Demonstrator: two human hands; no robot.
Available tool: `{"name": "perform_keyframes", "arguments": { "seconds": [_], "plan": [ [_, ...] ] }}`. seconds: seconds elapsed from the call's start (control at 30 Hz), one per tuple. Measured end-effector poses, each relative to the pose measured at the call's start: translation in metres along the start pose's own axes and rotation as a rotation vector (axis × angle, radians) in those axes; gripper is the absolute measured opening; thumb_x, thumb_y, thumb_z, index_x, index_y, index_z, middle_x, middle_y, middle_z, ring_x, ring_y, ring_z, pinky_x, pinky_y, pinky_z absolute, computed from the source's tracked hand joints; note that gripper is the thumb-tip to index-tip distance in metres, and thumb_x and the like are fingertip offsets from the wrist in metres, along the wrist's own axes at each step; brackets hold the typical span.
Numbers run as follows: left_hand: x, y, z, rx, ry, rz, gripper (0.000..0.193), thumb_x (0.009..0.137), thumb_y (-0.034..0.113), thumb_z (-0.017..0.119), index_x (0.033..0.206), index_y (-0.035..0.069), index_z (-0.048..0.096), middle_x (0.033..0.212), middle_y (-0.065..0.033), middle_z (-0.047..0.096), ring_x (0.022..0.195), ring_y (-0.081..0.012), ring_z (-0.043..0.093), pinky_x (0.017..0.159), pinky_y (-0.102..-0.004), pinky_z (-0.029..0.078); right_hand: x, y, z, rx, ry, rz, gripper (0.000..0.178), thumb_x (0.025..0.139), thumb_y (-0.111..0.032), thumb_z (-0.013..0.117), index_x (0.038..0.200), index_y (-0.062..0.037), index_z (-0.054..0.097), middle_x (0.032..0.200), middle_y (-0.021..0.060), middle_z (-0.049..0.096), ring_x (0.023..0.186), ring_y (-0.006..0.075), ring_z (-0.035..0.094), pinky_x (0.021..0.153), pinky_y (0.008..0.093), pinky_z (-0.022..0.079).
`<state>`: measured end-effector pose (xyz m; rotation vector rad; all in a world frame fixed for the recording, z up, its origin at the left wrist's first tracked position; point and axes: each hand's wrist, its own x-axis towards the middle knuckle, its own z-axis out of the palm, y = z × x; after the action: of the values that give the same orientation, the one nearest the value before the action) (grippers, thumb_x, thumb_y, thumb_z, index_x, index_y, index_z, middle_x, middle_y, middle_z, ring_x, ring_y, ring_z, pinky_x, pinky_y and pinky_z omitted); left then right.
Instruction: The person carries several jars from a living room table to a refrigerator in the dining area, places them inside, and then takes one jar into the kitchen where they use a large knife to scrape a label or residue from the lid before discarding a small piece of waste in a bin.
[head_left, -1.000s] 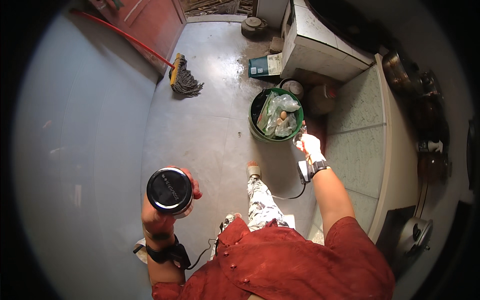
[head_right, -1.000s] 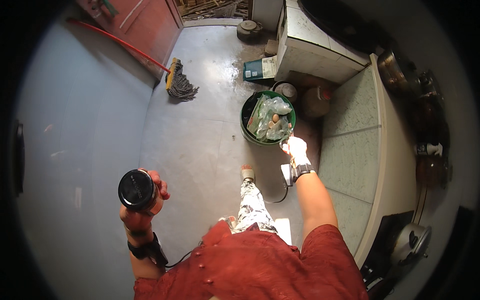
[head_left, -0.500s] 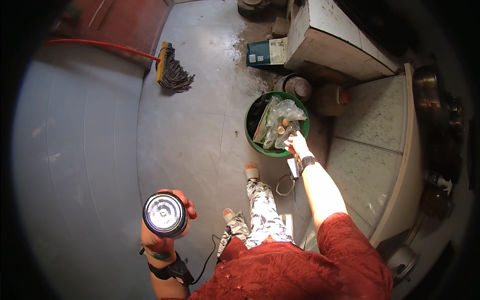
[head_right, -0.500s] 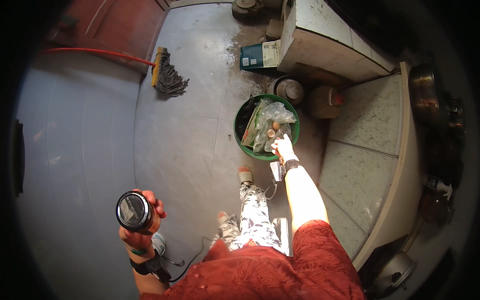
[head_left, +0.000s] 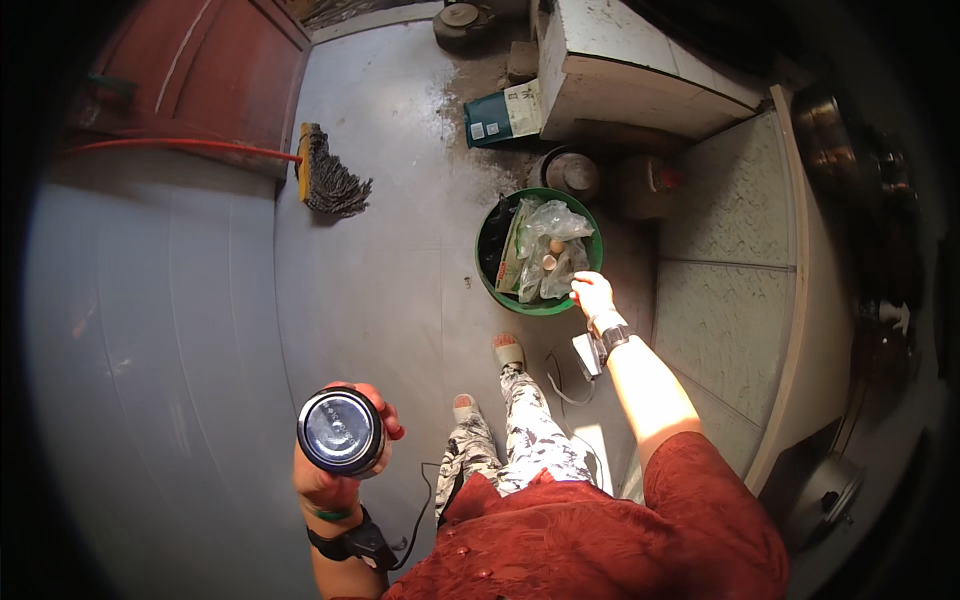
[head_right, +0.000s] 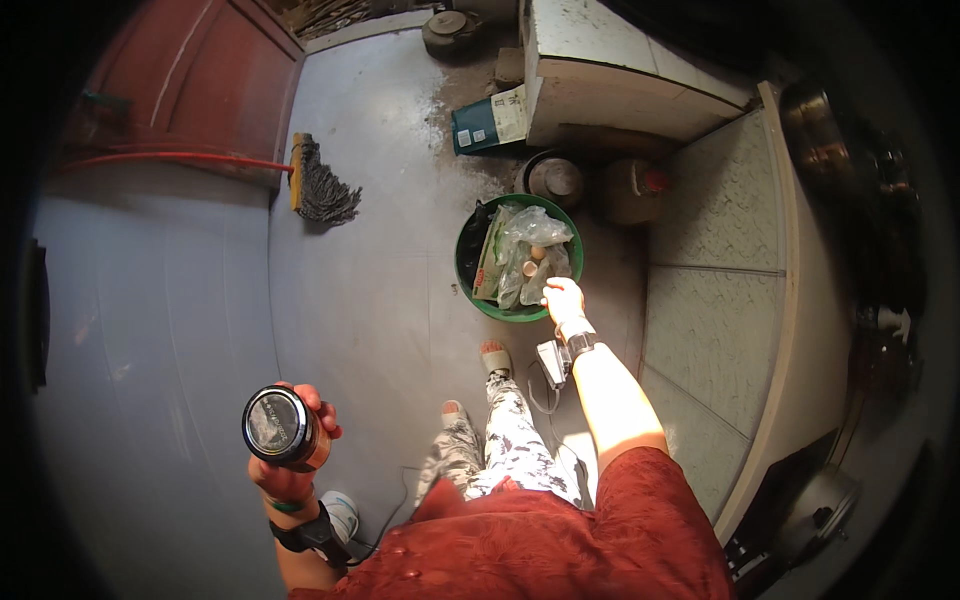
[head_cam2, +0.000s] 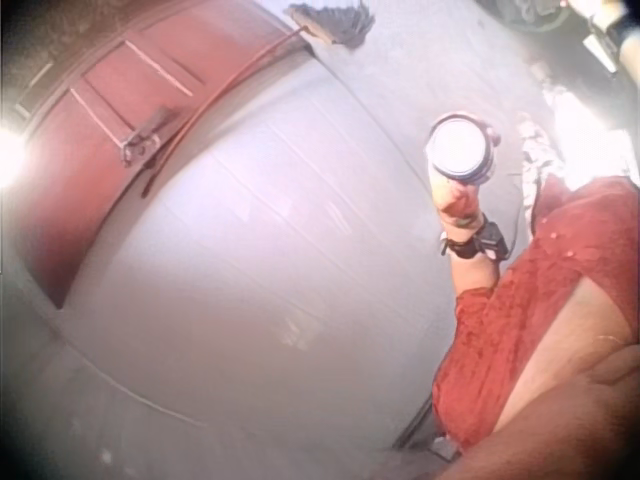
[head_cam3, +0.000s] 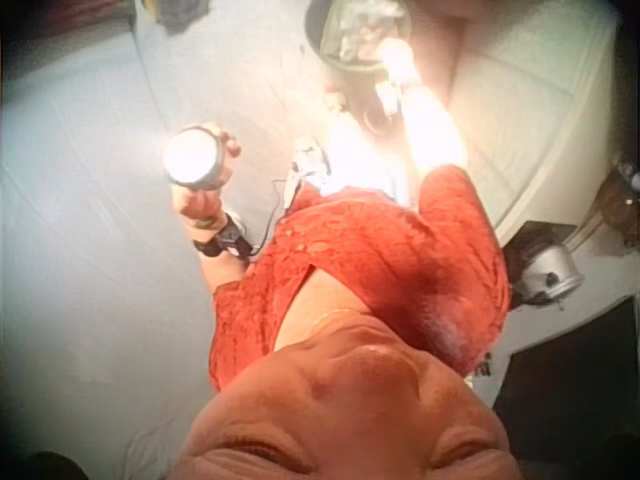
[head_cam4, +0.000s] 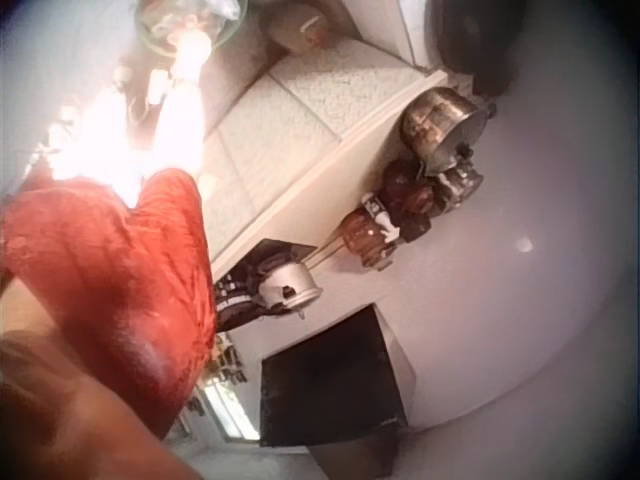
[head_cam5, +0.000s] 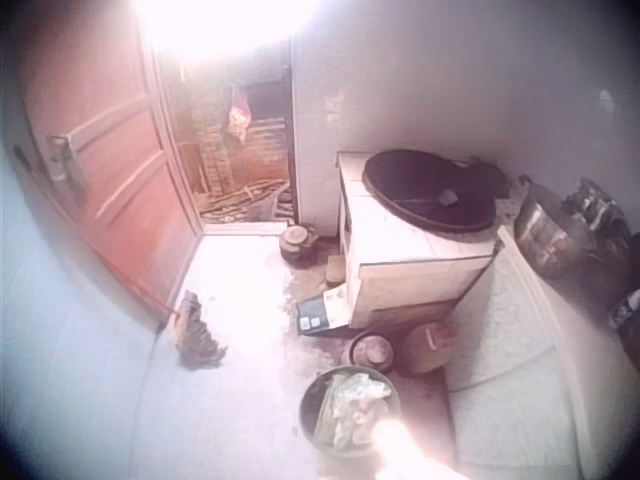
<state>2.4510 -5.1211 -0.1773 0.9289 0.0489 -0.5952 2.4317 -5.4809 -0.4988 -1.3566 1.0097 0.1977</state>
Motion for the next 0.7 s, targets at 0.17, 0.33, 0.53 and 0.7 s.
{"name": "perform_keyframes", "arguments": {
  "seconds": [0.17,0.33,0.53,0.7],
  "plan": [
    [-0.011,-0.002,0.020,-0.019,-0.213,0.000,0.073,0.072,0.041,0.073,0.130,0.010,0.041,0.119,-0.0159,0.046,0.099,-0.0283,0.052,0.084,-0.0395,0.048,-0.105,-0.035,-0.040,0.162,-0.095,0.038,0.022,0.085,-0.021,0.065,0.074,-0.0020,0.061,0.061,0.0025,0.054,0.049,0.0097,0.051,0.045,0.0238,0.043],
    [-0.032,-0.009,0.039,0.051,-0.407,-0.104,0.079,0.070,0.051,0.070,0.128,0.007,0.042,0.112,-0.0172,0.050,0.097,-0.0280,0.052,0.081,-0.0388,0.048,-0.208,-0.010,-0.093,0.273,0.004,-0.085,0.021,0.087,-0.019,0.060,0.082,0.0002,0.063,0.069,0.0047,0.059,0.057,0.0105,0.056,0.055,0.0249,0.049],
    [-0.083,-0.036,0.041,0.019,-0.692,-0.260,0.080,0.071,0.051,0.069,0.127,0.000,0.042,0.115,-0.0168,0.051,0.099,-0.0287,0.050,0.080,-0.0389,0.046,-0.379,0.078,-0.134,0.429,0.324,-0.160,0.024,0.084,-0.010,0.061,0.104,0.0019,0.057,0.074,0.0038,0.058,0.066,0.0111,0.059,0.061,0.0242,0.049],
    [-0.104,-0.062,0.074,0.026,-0.929,-0.348,0.078,0.073,0.052,0.067,0.127,0.000,0.043,0.118,-0.0148,0.050,0.102,-0.0288,0.050,0.085,-0.0413,0.042,-0.500,0.141,-0.166,0.319,0.602,-0.208,0.033,0.080,-0.005,0.064,0.110,0.0035,0.054,0.076,0.0057,0.060,0.065,0.0120,0.060,0.061,0.0232,0.050]
  ]
}}
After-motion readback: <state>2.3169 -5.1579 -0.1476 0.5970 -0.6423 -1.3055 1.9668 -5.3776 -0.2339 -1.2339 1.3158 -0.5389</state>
